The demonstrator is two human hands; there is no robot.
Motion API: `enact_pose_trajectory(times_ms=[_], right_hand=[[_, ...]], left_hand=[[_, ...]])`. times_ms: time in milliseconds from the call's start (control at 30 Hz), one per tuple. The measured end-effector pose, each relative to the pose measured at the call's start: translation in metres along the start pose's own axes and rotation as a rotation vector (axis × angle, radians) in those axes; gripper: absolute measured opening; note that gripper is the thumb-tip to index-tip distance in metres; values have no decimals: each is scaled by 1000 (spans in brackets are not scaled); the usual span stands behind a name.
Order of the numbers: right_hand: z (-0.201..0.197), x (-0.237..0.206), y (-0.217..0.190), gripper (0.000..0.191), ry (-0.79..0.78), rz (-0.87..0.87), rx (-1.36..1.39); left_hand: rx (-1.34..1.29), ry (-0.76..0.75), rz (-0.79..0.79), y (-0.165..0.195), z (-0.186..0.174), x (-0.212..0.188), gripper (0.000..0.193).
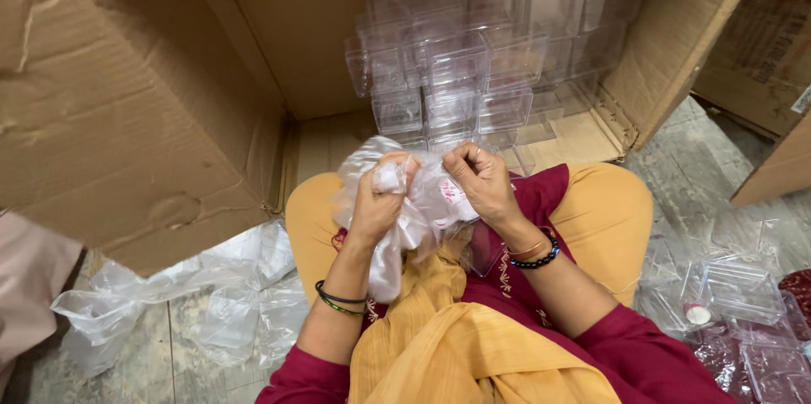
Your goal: The person sits on the floor inside a large cardboard box and wraps small clear plastic boxes with white plastic sheets, tucking the sheet around each box and placing the wrapped box onto a stack inside the carton. They repeat this wrapping and stacking cycle throughout the episode.
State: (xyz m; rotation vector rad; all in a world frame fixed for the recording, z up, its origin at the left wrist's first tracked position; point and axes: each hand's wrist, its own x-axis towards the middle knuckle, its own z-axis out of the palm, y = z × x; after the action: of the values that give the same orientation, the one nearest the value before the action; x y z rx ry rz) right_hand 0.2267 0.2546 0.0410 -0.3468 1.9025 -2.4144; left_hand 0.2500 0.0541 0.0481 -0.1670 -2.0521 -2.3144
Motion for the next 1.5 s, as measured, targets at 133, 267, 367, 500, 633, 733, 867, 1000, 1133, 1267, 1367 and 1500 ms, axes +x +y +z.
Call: enact_pose_trajectory(times_ms=[133,267,367,500,633,733,867,1000,1133,1267,1367,1500], right_hand=[[-10,4,7,19,-73,314,570],[-34,10,0,19,-239,448,590],[-63,29,-17,18,-316,345,179],[-76,88,-25,15,24,-430,-906],[-58,150,-7,16,338,-276,-1423],[-59,151,5,22,388,-391,-1279],[-55,96,30,36,315,-256,-654],[2,24,88,22,88,225,-18],[47,11,119,31,-73,149,-268],[56,18,95,17,-141,427,345],[71,14,78,16,-235,462,516],[84,13,74,18,-466,398,-142]], left_hand=[[-100,-102,-142,-16,7,6,29],[-435,-202,-380,-13,-17,12,29],[-772,-530,-331,-1,-49,34,25],[-128,-214,-72,-16,-23,115,26],[27,225,-37,-56,39,182,27],[-73,278,-88,-62,50,187,29],[-191,222,-181,-61,-5,126,30],[49,187,81,-64,-77,36,22],[191,364,-489,-73,-107,-20,37],[-278,210,-540,-58,-111,-51,48],[-877,-393,-722,-52,-97,-77,66],[-765,-391,-612,-53,-89,-115,72]])
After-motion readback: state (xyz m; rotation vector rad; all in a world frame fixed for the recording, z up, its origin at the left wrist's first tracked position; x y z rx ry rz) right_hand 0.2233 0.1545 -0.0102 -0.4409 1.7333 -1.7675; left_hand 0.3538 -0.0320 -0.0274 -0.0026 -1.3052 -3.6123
